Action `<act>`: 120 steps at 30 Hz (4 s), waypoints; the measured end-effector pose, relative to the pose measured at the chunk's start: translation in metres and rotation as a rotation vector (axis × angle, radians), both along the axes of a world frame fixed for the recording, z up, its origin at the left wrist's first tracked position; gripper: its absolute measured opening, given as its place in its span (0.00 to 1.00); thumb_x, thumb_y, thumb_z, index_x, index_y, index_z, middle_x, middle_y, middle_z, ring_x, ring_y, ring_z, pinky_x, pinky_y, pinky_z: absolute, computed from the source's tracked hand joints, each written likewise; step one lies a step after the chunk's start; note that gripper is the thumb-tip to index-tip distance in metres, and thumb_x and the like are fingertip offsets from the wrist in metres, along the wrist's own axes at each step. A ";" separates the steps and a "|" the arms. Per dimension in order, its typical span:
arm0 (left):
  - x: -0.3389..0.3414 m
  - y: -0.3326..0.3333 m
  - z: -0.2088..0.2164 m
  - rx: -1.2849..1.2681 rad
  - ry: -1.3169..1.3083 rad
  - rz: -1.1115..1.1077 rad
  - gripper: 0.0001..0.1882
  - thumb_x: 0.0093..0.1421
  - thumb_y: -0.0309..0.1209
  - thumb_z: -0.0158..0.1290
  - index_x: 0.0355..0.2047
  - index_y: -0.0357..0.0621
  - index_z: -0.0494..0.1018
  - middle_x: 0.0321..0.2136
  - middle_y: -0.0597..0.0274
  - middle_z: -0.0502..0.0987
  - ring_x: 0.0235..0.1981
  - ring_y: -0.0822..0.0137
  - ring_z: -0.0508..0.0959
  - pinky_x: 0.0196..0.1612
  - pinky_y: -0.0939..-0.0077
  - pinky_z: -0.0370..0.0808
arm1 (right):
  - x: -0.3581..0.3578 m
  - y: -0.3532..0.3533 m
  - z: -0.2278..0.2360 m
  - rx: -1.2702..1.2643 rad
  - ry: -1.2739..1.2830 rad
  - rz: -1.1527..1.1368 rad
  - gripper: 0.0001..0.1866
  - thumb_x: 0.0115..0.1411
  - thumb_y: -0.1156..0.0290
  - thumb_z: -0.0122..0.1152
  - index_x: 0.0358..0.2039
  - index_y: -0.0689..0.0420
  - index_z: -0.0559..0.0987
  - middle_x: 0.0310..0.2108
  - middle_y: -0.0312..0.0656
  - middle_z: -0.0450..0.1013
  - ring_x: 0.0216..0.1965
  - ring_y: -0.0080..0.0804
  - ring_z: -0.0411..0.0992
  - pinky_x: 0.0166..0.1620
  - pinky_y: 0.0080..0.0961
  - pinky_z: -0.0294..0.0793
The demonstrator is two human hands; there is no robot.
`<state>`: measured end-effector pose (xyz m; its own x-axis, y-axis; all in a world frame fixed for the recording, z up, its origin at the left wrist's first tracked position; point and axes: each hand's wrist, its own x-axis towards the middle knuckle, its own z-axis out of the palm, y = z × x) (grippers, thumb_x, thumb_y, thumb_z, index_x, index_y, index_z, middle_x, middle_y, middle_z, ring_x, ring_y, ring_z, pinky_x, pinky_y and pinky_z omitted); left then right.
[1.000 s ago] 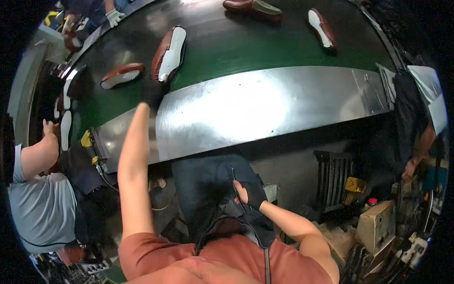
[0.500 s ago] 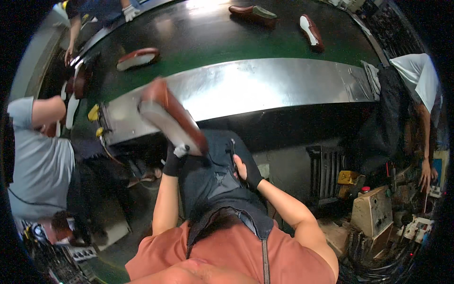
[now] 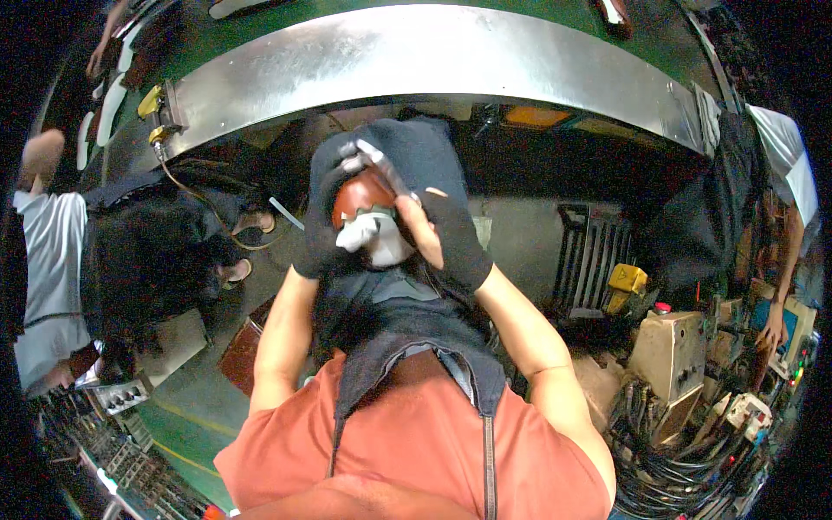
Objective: The person scrapes the white sole of a brown shoe using a metal scraper while holding the shoe on their lap. They repeatedly scrape the sole and then place the shoe on a nearby conveyor belt before picking up another shoe to repeat the process.
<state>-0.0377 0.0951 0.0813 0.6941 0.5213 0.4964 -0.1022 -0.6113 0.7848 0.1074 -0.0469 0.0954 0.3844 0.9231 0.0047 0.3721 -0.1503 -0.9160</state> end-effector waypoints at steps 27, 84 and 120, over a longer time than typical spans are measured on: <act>0.059 0.054 -0.040 -0.414 -0.215 -0.158 0.10 0.59 0.29 0.40 0.30 0.40 0.72 0.32 0.57 0.76 0.42 0.60 0.74 0.53 0.64 0.66 | -0.052 0.021 -0.081 0.188 -0.014 -0.219 0.15 0.66 0.67 0.38 0.28 0.61 0.71 0.18 0.44 0.64 0.20 0.32 0.62 0.27 0.31 0.63; 0.000 -0.028 -0.101 -1.379 0.012 -0.133 0.29 0.58 0.30 0.50 0.57 0.30 0.56 0.52 0.36 0.66 0.55 0.50 0.67 0.56 0.64 0.63 | 0.082 0.042 -0.021 -0.470 -0.685 0.601 0.24 0.61 0.52 0.46 0.28 0.63 0.77 0.23 0.58 0.71 0.25 0.54 0.72 0.29 0.42 0.71; -0.031 -0.066 -0.091 -1.432 0.136 -0.072 0.22 0.62 0.36 0.50 0.51 0.35 0.63 0.41 0.56 0.72 0.42 0.68 0.73 0.46 0.75 0.69 | 0.047 -0.035 -0.062 -0.624 -0.385 0.581 0.24 0.62 0.50 0.46 0.30 0.60 0.76 0.28 0.56 0.72 0.30 0.55 0.72 0.33 0.41 0.69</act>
<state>-0.0687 0.0288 -0.0099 0.7387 0.4682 -0.4848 0.0255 0.6994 0.7142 0.1541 -0.0820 0.0337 -0.0632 0.8487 -0.5251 0.8044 -0.2681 -0.5302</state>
